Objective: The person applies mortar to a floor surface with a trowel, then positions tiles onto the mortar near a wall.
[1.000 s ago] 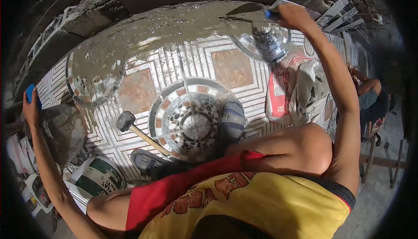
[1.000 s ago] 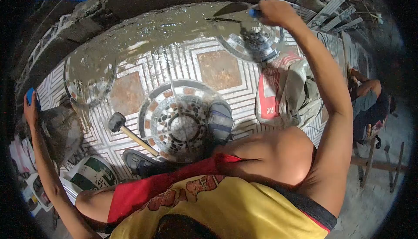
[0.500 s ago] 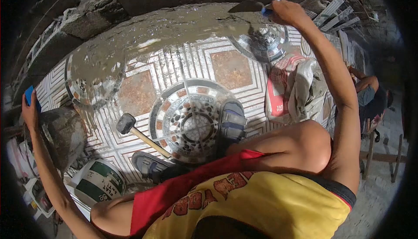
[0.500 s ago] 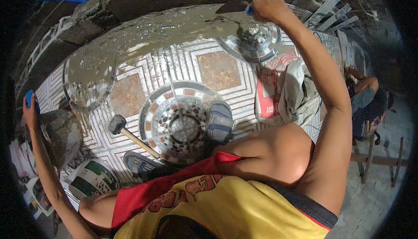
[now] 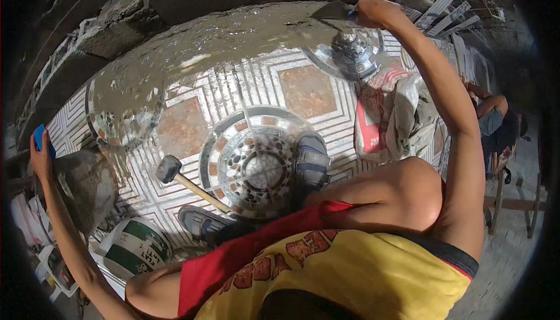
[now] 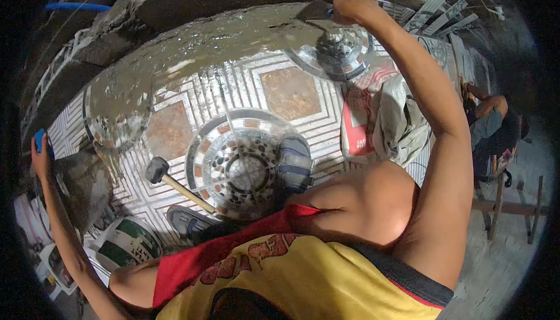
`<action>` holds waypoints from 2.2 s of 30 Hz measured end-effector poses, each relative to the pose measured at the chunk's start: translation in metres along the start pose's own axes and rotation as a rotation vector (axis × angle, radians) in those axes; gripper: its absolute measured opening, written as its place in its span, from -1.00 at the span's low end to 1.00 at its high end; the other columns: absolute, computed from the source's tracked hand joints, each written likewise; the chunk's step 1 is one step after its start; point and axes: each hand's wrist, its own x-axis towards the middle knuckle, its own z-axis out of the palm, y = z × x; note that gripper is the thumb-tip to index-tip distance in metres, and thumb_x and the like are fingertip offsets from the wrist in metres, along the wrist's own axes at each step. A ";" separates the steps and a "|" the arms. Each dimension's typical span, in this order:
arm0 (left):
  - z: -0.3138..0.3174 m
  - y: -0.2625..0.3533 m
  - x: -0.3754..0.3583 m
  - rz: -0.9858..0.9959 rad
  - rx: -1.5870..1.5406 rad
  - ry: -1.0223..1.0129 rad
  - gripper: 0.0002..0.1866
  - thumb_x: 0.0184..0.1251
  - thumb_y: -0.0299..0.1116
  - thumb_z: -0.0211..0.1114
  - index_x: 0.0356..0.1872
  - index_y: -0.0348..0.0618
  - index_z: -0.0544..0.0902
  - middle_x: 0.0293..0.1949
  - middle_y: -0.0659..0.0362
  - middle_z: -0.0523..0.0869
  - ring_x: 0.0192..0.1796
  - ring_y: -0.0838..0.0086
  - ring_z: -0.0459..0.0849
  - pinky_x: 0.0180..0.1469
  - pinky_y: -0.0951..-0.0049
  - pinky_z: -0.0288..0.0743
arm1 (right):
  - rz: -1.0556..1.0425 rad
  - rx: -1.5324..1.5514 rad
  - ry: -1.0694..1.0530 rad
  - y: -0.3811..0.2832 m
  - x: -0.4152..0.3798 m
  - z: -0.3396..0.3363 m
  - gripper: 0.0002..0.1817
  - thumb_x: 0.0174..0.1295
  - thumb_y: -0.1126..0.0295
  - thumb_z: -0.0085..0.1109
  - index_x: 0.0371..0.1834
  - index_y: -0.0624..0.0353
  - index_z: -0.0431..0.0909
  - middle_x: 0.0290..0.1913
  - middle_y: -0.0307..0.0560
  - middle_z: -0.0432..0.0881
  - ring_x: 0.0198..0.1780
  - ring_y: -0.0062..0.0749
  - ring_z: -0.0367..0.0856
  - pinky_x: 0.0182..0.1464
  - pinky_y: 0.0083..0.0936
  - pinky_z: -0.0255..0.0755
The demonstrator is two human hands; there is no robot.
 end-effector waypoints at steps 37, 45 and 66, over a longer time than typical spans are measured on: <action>-0.003 0.004 -0.005 0.015 -0.017 -0.009 -0.20 0.19 0.26 0.18 0.33 -0.07 0.36 0.12 -0.06 0.58 0.13 0.14 0.57 0.19 0.27 0.36 | 0.253 0.057 0.098 0.046 -0.010 0.045 -0.69 0.10 0.29 -0.02 -0.23 0.26 0.60 -0.16 0.22 0.65 -0.09 0.19 0.62 -0.07 -0.11 0.53; -0.005 0.009 -0.007 0.028 -0.098 -0.046 -0.19 0.18 0.31 0.15 0.34 -0.02 0.36 0.18 -0.09 0.52 0.20 0.11 0.52 0.19 0.25 0.35 | 0.279 0.047 -0.077 0.022 -0.023 0.017 -0.66 0.15 0.29 0.00 -0.09 0.25 0.57 -0.12 0.22 0.64 -0.01 0.08 0.61 -0.01 -0.10 0.51; -0.013 0.011 -0.003 -0.008 -0.013 -0.101 -0.14 0.12 0.37 0.15 0.32 -0.03 0.38 0.13 -0.11 0.56 0.13 0.10 0.57 0.14 0.26 0.39 | 0.136 -0.064 0.215 0.034 -0.020 0.022 -0.74 0.08 0.28 0.14 -0.21 0.16 0.55 -0.24 0.18 0.64 -0.12 0.07 0.64 -0.15 -0.09 0.53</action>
